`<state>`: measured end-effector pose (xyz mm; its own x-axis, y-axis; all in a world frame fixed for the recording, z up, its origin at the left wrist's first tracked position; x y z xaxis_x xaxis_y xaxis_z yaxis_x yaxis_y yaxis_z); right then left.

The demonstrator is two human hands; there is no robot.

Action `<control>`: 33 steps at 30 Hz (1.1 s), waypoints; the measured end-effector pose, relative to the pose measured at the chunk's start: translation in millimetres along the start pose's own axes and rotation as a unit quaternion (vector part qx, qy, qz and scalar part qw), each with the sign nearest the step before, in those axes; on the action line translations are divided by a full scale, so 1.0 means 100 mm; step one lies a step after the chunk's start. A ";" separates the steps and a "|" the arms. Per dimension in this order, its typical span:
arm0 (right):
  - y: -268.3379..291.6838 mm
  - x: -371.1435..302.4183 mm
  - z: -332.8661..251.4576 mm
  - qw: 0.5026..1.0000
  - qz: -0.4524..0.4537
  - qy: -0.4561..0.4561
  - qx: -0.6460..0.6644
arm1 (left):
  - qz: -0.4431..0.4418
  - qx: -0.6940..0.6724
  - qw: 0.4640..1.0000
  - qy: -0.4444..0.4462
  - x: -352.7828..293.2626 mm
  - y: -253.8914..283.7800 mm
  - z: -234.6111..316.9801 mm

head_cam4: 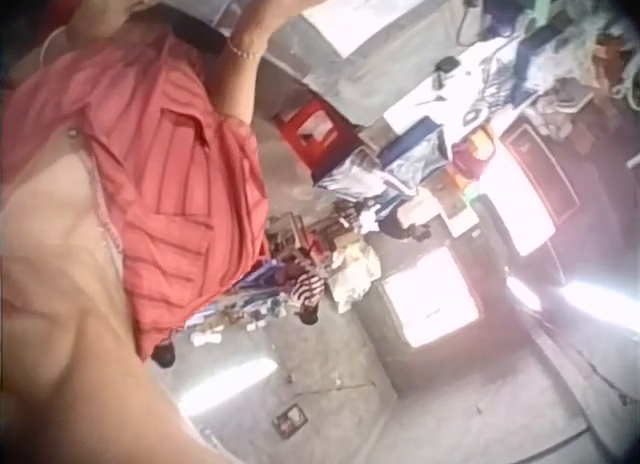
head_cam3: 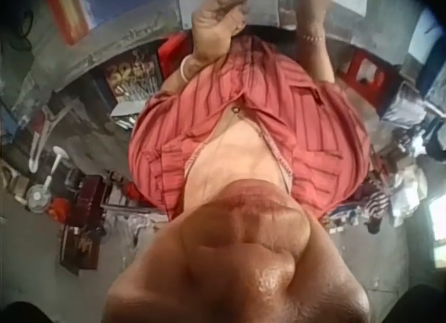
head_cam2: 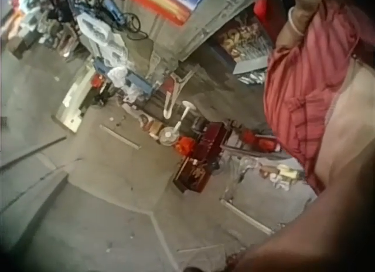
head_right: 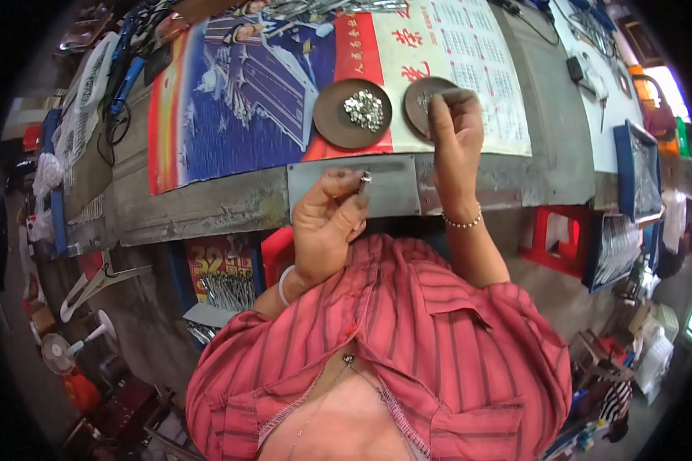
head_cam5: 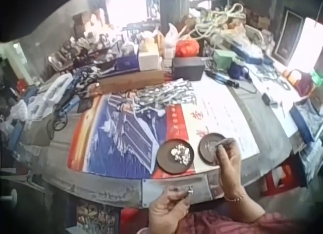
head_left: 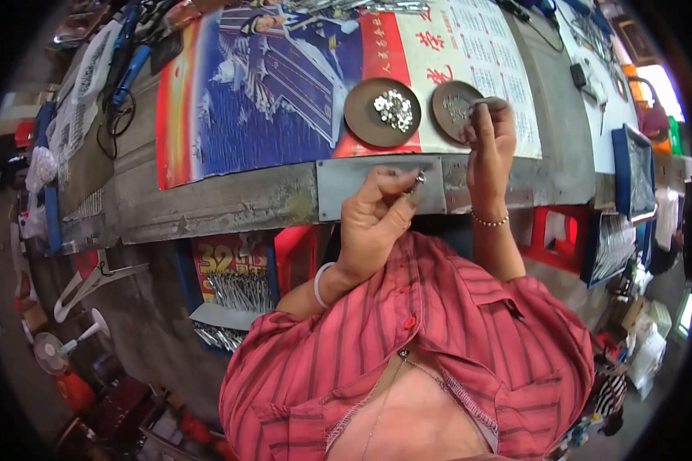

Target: Manually assembling small hardware components at a workbench in a factory setting.

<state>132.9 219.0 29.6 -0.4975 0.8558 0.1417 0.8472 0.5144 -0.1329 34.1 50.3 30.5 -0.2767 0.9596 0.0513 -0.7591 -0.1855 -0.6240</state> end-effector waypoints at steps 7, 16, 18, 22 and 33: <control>-0.25 -0.06 -0.11 0.984 0.004 0.054 -0.167 | 0.014 -0.054 0.998 -0.001 -0.03 0.04 -0.07; -0.65 -0.52 -0.23 0.974 -0.167 0.129 -0.086 | 0.011 -0.160 0.987 0.013 -0.15 0.17 -0.12; -0.47 -0.18 0.05 0.996 -0.030 0.001 -0.081 | 0.035 -0.182 0.982 0.044 -0.03 0.15 -0.11; -0.61 -0.48 -0.12 0.959 -0.190 0.148 -0.147 | 0.016 -0.220 0.972 0.081 -0.14 0.22 -0.16; 0.43 -0.56 0.24 0.970 -0.067 0.002 -0.235 | -0.010 0.013 0.983 0.180 -0.06 0.64 -0.23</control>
<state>193.0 194.1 -7.4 -0.6087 0.7827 0.1298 0.7670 0.5386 0.3488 0.8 37.1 -27.8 -0.0382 0.9749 -0.2193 -0.7782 -0.1667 -0.6055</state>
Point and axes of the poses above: each hand's wrist, its own x-axis towards the middle knuckle, its own y-axis out of the back of the hand, z = x × y, the point moved 4 cm from there along x, towards the middle knuckle, and after that the axes turned 11 degrees about -z, right-handed, at the moved point
